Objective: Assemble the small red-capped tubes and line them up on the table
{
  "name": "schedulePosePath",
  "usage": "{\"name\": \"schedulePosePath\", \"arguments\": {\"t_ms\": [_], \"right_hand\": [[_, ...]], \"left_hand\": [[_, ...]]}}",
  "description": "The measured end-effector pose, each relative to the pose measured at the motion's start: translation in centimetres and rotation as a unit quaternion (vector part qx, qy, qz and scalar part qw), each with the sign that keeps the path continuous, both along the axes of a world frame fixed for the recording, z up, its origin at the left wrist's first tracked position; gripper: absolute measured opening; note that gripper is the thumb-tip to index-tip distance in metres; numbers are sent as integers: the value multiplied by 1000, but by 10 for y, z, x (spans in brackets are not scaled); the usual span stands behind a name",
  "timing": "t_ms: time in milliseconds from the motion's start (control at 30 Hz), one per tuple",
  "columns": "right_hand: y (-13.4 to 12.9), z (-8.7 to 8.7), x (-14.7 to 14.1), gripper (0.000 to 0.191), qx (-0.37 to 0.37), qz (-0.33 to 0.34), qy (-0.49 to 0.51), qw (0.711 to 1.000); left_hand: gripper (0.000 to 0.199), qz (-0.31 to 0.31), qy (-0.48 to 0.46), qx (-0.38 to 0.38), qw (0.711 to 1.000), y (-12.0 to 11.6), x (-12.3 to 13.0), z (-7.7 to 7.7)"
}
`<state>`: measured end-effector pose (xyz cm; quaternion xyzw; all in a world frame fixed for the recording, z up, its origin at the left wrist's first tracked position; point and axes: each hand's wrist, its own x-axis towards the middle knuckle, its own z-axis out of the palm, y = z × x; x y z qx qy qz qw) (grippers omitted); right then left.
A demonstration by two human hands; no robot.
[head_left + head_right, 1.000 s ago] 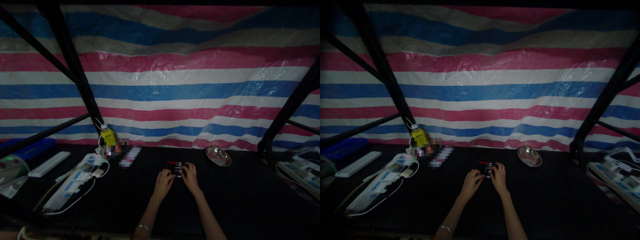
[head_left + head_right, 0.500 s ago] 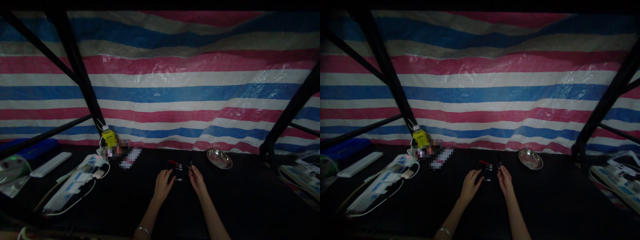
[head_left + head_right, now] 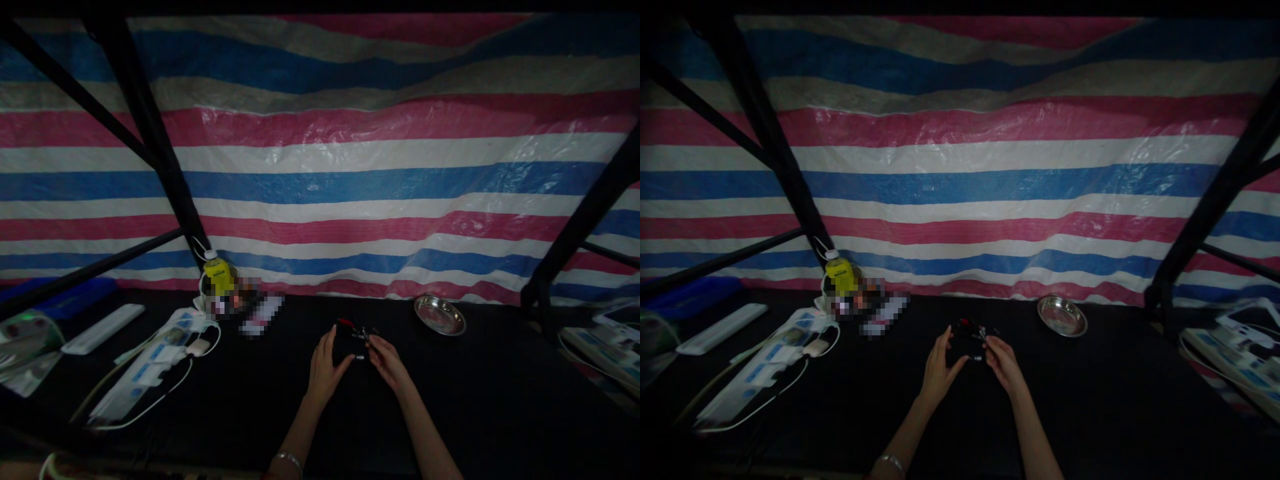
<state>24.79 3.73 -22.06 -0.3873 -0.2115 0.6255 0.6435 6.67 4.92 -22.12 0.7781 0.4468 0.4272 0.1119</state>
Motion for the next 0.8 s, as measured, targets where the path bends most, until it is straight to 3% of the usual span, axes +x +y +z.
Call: {"name": "schedulePosePath", "arguments": {"t_ms": [167, 333, 500, 600, 800], "right_hand": [[-4, 2, -5, 33, 14, 58, -59, 996], [-3, -2, -6, 34, 30, 73, -86, 993], [-3, 0, -4, 36, 39, 89, -54, 994], [-2, -1, -1, 38, 53, 57, -59, 995], [2, -5, 3, 39, 67, -77, -132, 986]], "left_hand": [[53, -17, -7, 36, 999, -1, -1, 2], [29, -48, -57, 56, 996, -1, 2, 1], [21, -54, -119, 20, 991, 0, 2, 4], [22, -18, -151, -7, 988, 3, -1, 7], [29, 31, -174, -88, 980, 13, -5, 5]]}}
